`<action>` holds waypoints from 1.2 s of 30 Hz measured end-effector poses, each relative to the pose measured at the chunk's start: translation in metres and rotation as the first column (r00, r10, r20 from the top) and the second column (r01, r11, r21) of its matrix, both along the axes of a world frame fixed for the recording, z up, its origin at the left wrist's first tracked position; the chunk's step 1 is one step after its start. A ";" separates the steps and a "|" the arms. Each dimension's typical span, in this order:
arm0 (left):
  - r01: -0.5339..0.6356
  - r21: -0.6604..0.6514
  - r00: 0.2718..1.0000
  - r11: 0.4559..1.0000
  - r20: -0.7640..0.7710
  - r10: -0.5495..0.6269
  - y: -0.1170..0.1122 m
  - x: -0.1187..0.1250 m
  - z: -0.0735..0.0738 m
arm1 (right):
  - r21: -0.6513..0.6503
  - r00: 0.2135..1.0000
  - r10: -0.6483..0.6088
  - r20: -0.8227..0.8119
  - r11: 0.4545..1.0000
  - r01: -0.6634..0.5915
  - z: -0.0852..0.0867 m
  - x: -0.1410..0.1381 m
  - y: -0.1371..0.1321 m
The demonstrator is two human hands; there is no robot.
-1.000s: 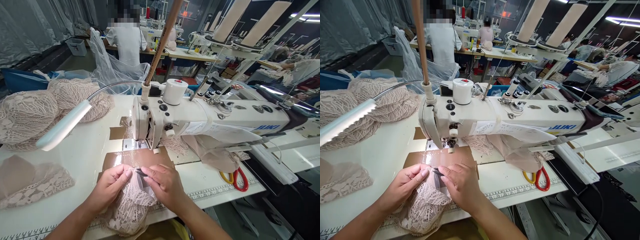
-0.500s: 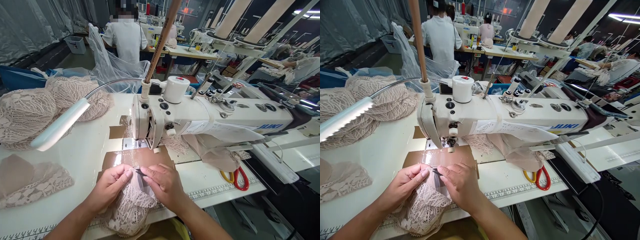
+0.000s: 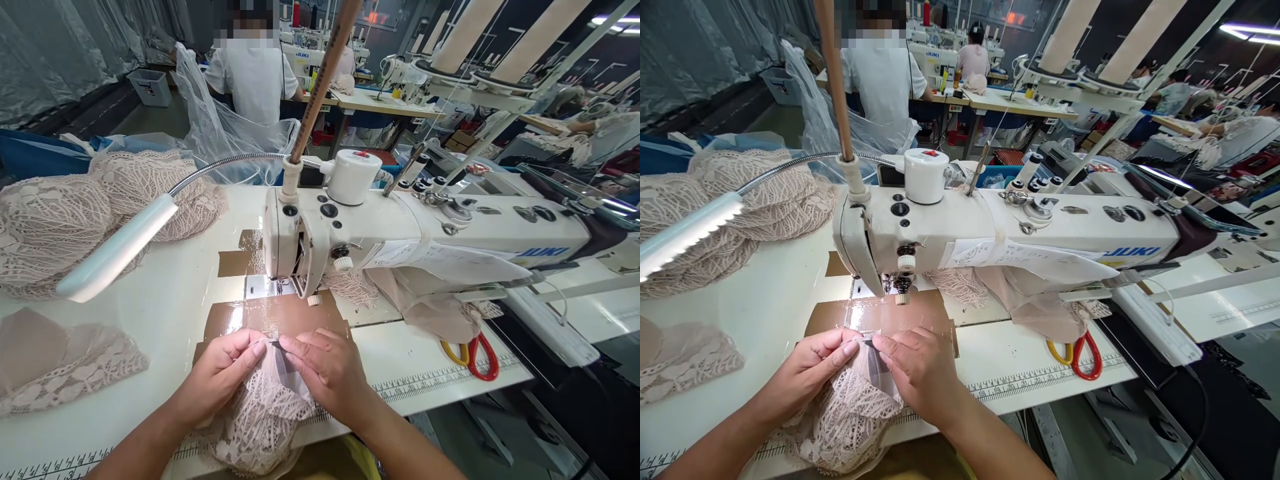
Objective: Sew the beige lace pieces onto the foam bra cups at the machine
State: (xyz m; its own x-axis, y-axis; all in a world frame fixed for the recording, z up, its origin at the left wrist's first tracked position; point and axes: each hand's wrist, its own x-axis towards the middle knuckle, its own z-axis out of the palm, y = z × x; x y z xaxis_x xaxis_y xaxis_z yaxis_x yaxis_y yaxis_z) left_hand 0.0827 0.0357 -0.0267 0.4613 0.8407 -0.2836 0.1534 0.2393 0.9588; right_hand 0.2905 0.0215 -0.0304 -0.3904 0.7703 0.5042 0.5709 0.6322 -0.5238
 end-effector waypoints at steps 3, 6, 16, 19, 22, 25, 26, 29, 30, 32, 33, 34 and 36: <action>0.008 0.001 1.000 1.000 -0.004 -0.008 0.000 0.000 0.000 | 0.012 1.000 0.014 0.006 1.000 -0.014 -0.002 0.001 -0.002; -0.017 0.005 1.000 1.000 -0.014 0.017 0.000 0.001 0.000 | 0.013 0.995 -0.076 0.060 0.997 0.076 -0.003 0.009 0.000; -0.069 -0.088 0.996 0.994 0.042 0.073 0.000 0.002 -0.001 | -0.121 0.964 -0.182 0.193 0.971 0.208 0.005 0.024 -0.006; -0.092 -0.035 0.995 0.995 0.029 0.093 0.000 0.002 -0.002 | -0.180 0.997 0.047 0.068 0.983 -0.034 0.011 0.009 -0.020; -0.087 -0.005 0.996 0.996 0.026 0.087 -0.002 0.001 -0.003 | -0.183 0.996 0.072 0.050 0.981 -0.061 0.010 -0.006 -0.024; -0.086 0.013 0.996 0.996 -0.001 0.086 -0.003 -0.001 -0.003 | -0.302 0.997 0.029 -0.076 0.952 -0.050 0.009 -0.014 -0.020; -0.081 0.022 0.997 0.996 -0.013 0.081 -0.004 -0.001 -0.003 | -0.364 0.991 0.019 -0.130 0.929 -0.065 0.010 -0.014 -0.018; -0.053 0.057 0.997 0.997 -0.051 0.056 -0.004 -0.002 -0.004 | -0.509 0.960 -0.044 -0.275 0.854 -0.107 0.017 -0.015 -0.013; -0.042 0.068 0.997 0.997 -0.062 0.046 -0.004 -0.001 -0.004 | -0.539 0.947 -0.072 -0.313 0.835 -0.115 0.019 -0.015 -0.011; -0.026 0.094 0.997 0.995 -0.073 0.033 -0.004 -0.001 -0.004 | -0.587 0.921 -0.110 -0.374 0.796 -0.144 0.020 -0.017 -0.009; -0.020 0.109 0.997 0.994 -0.072 0.028 -0.005 -0.001 -0.003 | -0.609 0.912 -0.114 -0.395 0.775 -0.167 0.019 -0.018 -0.008; -0.014 0.120 0.997 0.993 -0.068 0.022 -0.005 -0.001 -0.002 | -0.628 0.906 -0.117 -0.407 0.756 -0.185 0.018 -0.019 -0.008; -0.003 0.126 0.998 0.992 -0.054 0.009 -0.006 -0.001 0.001 | -0.651 0.901 -0.138 -0.411 0.736 -0.185 0.015 -0.022 -0.007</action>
